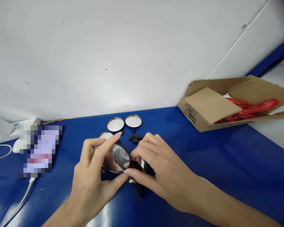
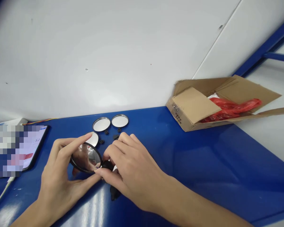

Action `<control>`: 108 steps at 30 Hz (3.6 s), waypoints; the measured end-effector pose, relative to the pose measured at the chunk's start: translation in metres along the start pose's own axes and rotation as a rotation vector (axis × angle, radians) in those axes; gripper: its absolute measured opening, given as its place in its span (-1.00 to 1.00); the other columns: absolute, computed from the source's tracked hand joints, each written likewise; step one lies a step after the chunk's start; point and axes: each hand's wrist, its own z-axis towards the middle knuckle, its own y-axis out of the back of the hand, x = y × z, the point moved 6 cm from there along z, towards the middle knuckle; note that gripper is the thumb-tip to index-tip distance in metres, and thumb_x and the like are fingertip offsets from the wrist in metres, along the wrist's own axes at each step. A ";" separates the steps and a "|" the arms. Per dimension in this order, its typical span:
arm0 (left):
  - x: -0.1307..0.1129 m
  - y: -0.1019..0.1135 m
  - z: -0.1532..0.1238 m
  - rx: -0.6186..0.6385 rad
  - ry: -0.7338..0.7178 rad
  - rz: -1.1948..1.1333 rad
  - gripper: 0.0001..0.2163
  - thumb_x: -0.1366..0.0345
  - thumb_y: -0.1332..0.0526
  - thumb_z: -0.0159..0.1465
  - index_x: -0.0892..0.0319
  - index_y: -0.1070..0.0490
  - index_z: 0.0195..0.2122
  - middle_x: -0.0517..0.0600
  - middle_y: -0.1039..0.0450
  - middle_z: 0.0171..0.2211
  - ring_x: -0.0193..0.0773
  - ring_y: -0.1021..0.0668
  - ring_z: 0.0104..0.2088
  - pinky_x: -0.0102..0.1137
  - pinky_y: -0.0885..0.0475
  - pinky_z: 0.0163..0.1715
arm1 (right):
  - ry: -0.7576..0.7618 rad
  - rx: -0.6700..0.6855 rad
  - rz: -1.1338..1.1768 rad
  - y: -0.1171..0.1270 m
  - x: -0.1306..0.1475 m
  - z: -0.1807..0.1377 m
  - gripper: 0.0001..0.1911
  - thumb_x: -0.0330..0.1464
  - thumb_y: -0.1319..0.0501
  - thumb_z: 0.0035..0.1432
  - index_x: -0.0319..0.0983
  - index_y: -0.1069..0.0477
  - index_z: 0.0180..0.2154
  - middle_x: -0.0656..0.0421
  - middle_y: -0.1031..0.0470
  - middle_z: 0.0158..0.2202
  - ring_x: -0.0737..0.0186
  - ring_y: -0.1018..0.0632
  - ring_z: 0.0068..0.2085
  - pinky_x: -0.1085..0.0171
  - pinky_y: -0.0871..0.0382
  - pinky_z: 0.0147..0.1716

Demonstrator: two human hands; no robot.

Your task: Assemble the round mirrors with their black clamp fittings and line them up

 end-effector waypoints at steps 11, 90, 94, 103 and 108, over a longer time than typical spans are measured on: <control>0.005 -0.008 0.004 0.132 0.089 -0.088 -0.44 0.05 -0.53 0.34 -0.16 -0.43 0.32 -0.04 -0.66 0.08 -0.04 -0.74 -0.07 -0.32 -0.62 -0.29 | 0.184 -0.018 -0.273 0.000 0.007 -0.001 -0.66 -0.21 -0.15 0.67 -0.24 -0.49 -0.19 0.11 -0.49 -0.21 0.05 -0.42 -0.16 0.06 -0.31 -0.08; 0.088 -0.019 0.033 0.237 0.244 0.053 -0.19 -0.22 -0.59 0.19 -0.04 -0.36 0.35 0.07 -0.57 0.15 0.14 -0.59 0.13 0.07 -0.48 0.12 | -0.470 -0.008 0.079 0.009 -0.108 0.010 -0.84 -0.23 -0.34 0.47 -0.13 -0.68 -0.10 0.13 -0.67 -0.15 0.12 -0.65 -0.13 0.13 -0.49 -0.12; 0.090 -0.014 0.031 0.256 0.268 0.046 -0.27 -0.09 -0.61 0.22 -0.08 -0.38 0.32 0.02 -0.63 0.15 0.13 -0.65 0.13 0.12 -0.51 0.15 | -0.462 -0.006 0.088 0.009 -0.109 0.010 -0.85 -0.24 -0.33 0.48 -0.14 -0.67 -0.10 0.13 -0.67 -0.13 0.13 -0.64 -0.12 0.12 -0.50 -0.10; 0.091 -0.013 0.030 0.234 0.289 0.043 -0.27 -0.15 -0.63 0.17 -0.10 -0.41 0.28 0.00 -0.64 0.17 0.09 -0.70 0.09 0.04 -0.63 0.13 | -0.466 -0.013 0.081 0.006 -0.115 0.009 -0.88 -0.23 -0.35 0.47 -0.09 -0.66 -0.10 0.16 -0.65 -0.16 0.12 -0.63 -0.14 0.12 -0.48 -0.14; 0.088 -0.008 0.031 0.251 0.302 0.028 -0.23 -0.18 -0.62 0.16 -0.11 -0.40 0.30 0.00 -0.66 0.18 0.11 -0.71 0.11 0.08 -0.64 0.15 | -0.475 -0.011 0.083 0.008 -0.114 0.007 -0.88 -0.23 -0.34 0.47 -0.08 -0.66 -0.11 0.17 -0.65 -0.15 0.12 -0.63 -0.14 0.11 -0.48 -0.13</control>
